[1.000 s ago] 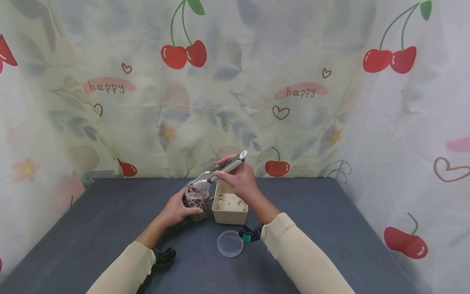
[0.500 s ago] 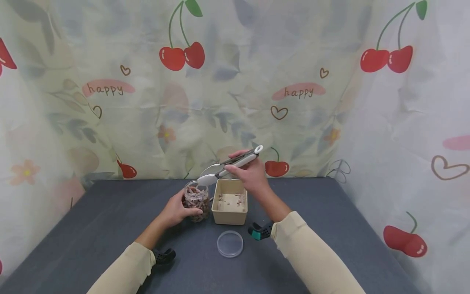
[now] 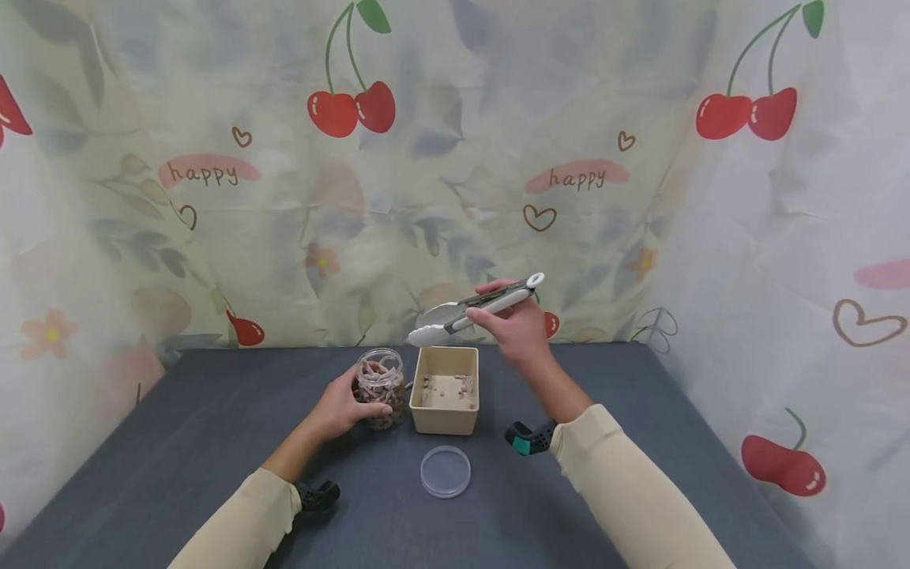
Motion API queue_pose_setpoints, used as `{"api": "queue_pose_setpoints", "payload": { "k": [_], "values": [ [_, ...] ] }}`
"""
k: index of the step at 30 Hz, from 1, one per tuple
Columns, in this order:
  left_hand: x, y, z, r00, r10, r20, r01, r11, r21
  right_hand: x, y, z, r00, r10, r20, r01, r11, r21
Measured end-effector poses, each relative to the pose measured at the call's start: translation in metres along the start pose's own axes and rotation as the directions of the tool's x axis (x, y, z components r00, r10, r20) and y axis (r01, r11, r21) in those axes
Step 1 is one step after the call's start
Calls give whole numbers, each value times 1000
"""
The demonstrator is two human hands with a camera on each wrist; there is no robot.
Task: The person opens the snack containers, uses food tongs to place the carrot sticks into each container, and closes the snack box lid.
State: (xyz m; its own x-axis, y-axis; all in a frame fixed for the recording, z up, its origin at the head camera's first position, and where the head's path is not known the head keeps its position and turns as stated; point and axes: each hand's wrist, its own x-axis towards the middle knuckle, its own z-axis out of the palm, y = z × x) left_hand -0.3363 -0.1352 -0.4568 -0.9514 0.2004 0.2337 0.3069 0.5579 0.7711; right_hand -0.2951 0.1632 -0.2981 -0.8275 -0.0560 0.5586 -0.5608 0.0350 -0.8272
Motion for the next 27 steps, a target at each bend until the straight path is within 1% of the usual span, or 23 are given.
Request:
{"api": "queue_pose_setpoints", "payload": {
  "k": [5, 7, 11, 13, 15, 22, 27],
  "values": [
    [0, 1, 0, 1000, -10, 8, 10, 1000, -3, -1, 0, -11, 998, 33, -44, -35, 999, -33],
    [0, 1, 0, 1000, -14, 7, 14, 1000, -3, -1, 2, -16, 997, 25, -67, -29, 998, -52],
    [-1, 1, 0, 1000, -12, 11, 12, 1000, -9, 1, 18, -31, 994, -1, -110, -8, 997, -80],
    [-1, 1, 0, 1000, -10, 11, 10, 1000, -11, 2, 27, -38, 991, 1, -131, -13, 996, -93],
    [-1, 1, 0, 1000, -11, 12, 11, 1000, -14, 2, 34, -45, 988, 13, -155, -30, 994, -107],
    [-1, 2, 0, 1000, -22, 15, 22, 1000, -7, -5, 49, -63, 973, 28, -230, -63, 988, -144],
    [-1, 3, 0, 1000, -29, 11, 29, 1000, -1, -15, 60, -75, 953, 73, -293, -130, 975, -179]
  ]
}}
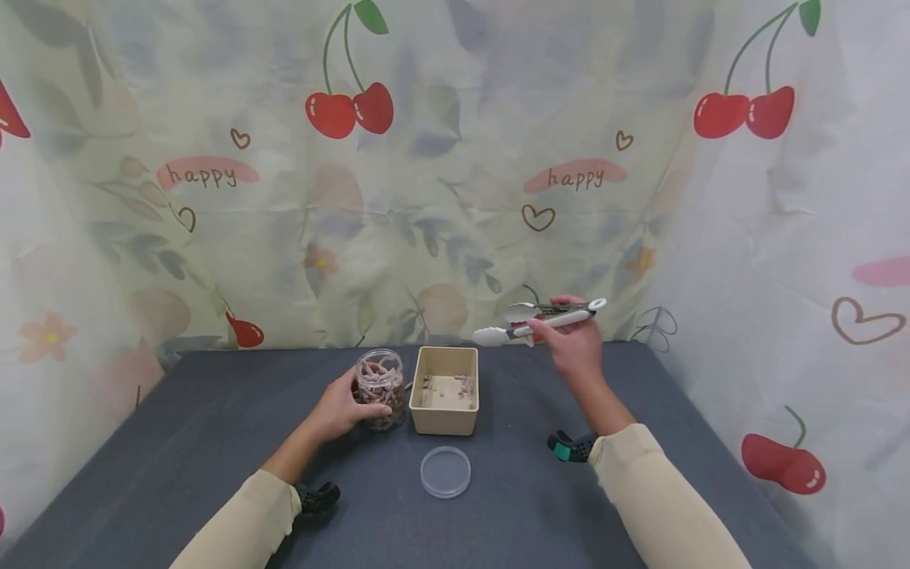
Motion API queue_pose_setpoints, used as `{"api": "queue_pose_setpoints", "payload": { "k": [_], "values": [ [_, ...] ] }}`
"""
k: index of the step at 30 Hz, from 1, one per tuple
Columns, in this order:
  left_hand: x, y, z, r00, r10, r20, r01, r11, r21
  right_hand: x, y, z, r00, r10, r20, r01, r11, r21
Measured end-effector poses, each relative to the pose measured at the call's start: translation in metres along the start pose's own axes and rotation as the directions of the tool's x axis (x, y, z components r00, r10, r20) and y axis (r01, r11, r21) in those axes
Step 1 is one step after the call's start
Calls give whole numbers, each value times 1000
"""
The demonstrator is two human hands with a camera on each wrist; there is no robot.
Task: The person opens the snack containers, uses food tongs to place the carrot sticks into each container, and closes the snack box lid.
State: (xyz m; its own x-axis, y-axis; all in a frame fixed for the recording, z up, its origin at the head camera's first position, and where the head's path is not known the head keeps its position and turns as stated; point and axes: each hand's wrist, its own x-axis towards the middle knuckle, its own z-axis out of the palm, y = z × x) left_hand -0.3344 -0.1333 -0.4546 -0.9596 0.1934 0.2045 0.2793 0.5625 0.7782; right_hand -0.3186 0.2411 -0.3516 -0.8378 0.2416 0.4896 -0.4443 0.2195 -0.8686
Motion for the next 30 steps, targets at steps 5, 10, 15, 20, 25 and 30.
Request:
{"api": "queue_pose_setpoints", "payload": {
  "k": [5, 10, 15, 20, 25, 30],
  "values": [
    [1, -1, 0, 1000, -7, -4, 7, 1000, 17, -5, 16, -9, 997, 46, -64, -48, 998, -35],
    [1, -1, 0, 1000, -15, -5, 15, 1000, 12, -8, 33, -17, 992, 80, -96, -82, 996, -20],
    [0, 0, 0, 1000, -20, 2, 20, 1000, 2, -12, 48, -21, 985, 108, -131, -112, 994, -19],
    [0, 0, 0, 1000, -19, -1, 19, 1000, 3, -15, 61, -24, 980, 89, -176, -98, 994, -45],
    [0, 0, 0, 1000, -11, -7, 11, 1000, 2, -17, 76, -26, 973, 62, -221, -74, 996, -50],
    [0, 0, 0, 1000, -8, -7, 8, 1000, 1, -20, 88, -28, 968, 74, -241, -94, 993, -75]
  ]
}}
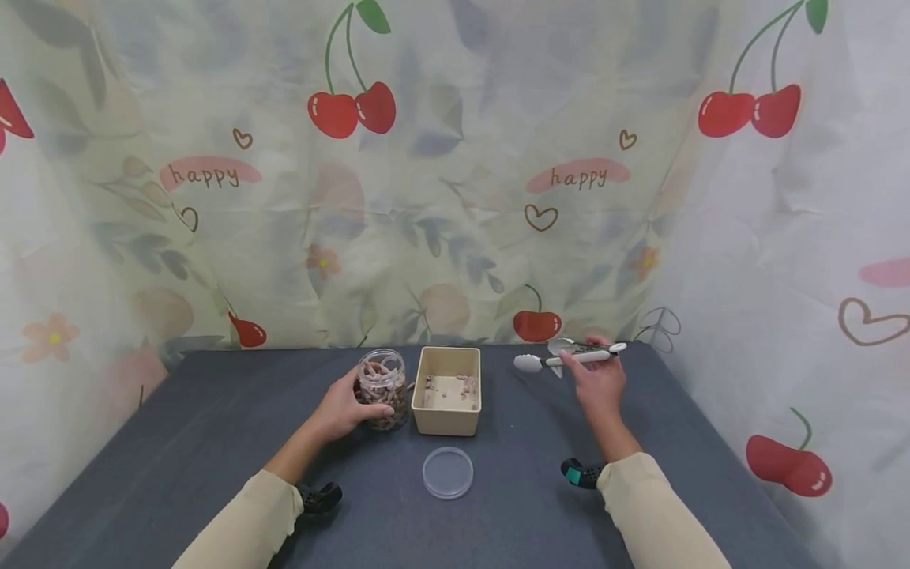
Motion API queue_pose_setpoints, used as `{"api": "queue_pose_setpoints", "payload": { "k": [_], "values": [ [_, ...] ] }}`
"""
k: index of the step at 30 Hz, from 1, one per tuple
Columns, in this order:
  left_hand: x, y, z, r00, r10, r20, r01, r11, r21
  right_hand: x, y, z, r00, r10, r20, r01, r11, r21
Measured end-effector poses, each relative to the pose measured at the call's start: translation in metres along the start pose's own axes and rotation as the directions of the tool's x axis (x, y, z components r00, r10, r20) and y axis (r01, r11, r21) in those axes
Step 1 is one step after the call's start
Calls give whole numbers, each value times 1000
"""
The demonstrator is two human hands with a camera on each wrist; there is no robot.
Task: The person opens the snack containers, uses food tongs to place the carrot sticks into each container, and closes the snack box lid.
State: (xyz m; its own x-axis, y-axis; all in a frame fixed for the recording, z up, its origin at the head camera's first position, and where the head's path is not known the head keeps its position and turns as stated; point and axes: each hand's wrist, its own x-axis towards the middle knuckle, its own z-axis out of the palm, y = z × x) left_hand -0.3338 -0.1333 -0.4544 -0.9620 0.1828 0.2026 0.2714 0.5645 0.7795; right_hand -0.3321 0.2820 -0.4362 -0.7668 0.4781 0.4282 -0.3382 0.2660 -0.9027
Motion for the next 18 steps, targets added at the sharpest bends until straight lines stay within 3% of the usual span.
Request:
{"api": "queue_pose_setpoints", "payload": {
  "k": [10, 14, 18],
  "values": [
    [0, 0, 0, 1000, -4, 5, 4, 1000, 9, -7, 7, -13, 998, 49, 47, -44, 994, -97],
    [0, -1, 1, 1000, 2, 6, -2, 1000, 13, -10, 3, -26, 985, 100, 139, -73, 980, -185],
    [1, -1, 0, 1000, -3, 8, 3, 1000, 18, -14, -5, -42, 951, 157, 267, -103, 973, -207]
  ]
}}
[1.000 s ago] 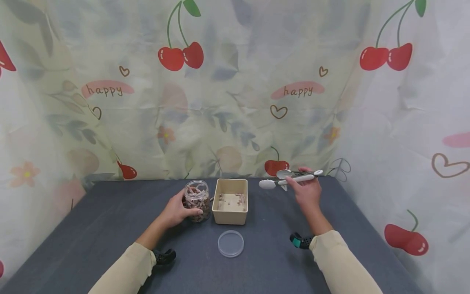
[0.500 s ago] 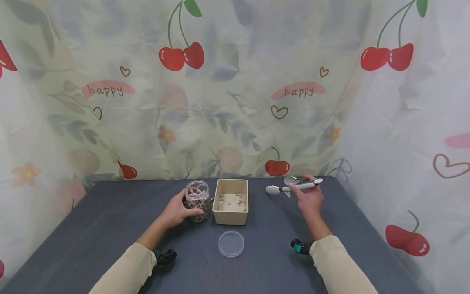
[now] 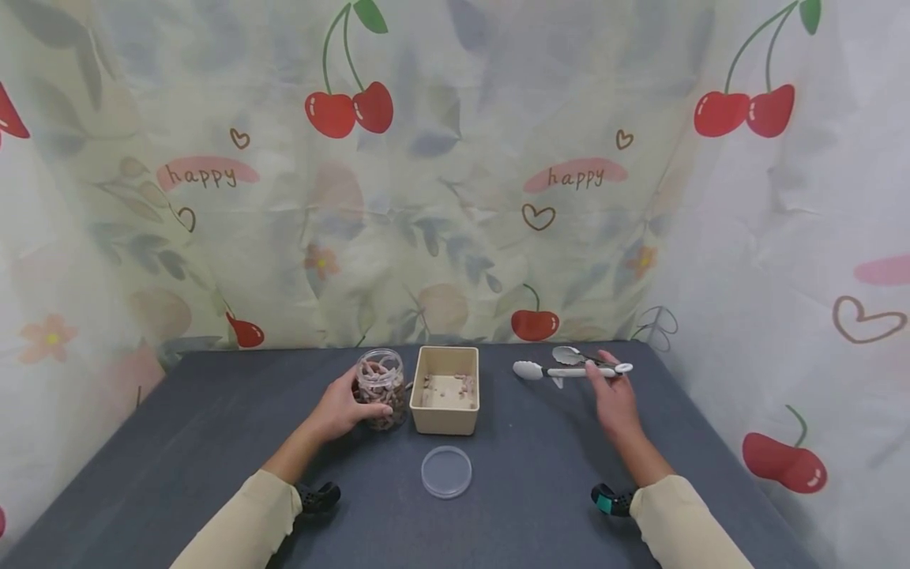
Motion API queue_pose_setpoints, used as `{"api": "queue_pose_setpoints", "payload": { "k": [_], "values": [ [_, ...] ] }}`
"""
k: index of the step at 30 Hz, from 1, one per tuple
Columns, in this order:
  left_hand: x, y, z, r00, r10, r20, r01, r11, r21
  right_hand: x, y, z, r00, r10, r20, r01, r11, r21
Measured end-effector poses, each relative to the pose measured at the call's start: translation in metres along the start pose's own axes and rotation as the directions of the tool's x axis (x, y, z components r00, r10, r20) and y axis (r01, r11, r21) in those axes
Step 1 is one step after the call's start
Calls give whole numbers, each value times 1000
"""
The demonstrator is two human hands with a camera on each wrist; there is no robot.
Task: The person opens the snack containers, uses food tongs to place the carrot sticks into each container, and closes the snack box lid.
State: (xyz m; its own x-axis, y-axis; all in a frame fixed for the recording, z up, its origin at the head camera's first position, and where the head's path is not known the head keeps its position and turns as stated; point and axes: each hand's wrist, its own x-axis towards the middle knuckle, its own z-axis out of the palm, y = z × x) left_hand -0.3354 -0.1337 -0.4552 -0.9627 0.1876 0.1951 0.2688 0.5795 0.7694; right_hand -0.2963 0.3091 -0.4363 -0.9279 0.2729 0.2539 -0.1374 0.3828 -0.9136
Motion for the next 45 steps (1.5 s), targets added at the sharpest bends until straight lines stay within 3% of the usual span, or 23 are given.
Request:
{"api": "queue_pose_setpoints", "payload": {
  "k": [2, 4, 11, 16, 24, 32, 39, 45],
  "values": [
    [0, 1, -1, 1000, 0, -1, 0, 1000, 6, -5, 0, -6, 999, 13, 51, -13, 1000, 4],
    [1, 1, -1, 1000, 0, 1, 0, 1000, 10, -9, 0, -11, 999, 23, 48, -22, 999, -32],
    [0, -1, 1, 1000, 2, 9, -2, 1000, 4, -21, 8, -20, 988, 8, -153, -41, 976, -214],
    [0, -2, 2, 1000, 4, 1, -4, 1000, -3, -28, 10, -24, 985, -30, -171, -27, 947, -320],
    [1, -2, 2, 1000, 14, -6, -14, 1000, -15, -34, 11, -35, 995, -46, -84, 11, 926, -376],
    [1, -2, 1, 1000, 16, -6, -16, 1000, -18, -39, 17, -46, 992, -102, 71, 123, 864, -488],
    [0, -3, 1, 1000, 23, -6, -23, 999, -26, -41, 20, -48, 992, -54, 118, 111, 821, -560],
    [1, -3, 1, 999, 31, -12, -31, 999, -28, -42, 16, -43, 991, 13, 132, 68, 804, -591]
  ]
}}
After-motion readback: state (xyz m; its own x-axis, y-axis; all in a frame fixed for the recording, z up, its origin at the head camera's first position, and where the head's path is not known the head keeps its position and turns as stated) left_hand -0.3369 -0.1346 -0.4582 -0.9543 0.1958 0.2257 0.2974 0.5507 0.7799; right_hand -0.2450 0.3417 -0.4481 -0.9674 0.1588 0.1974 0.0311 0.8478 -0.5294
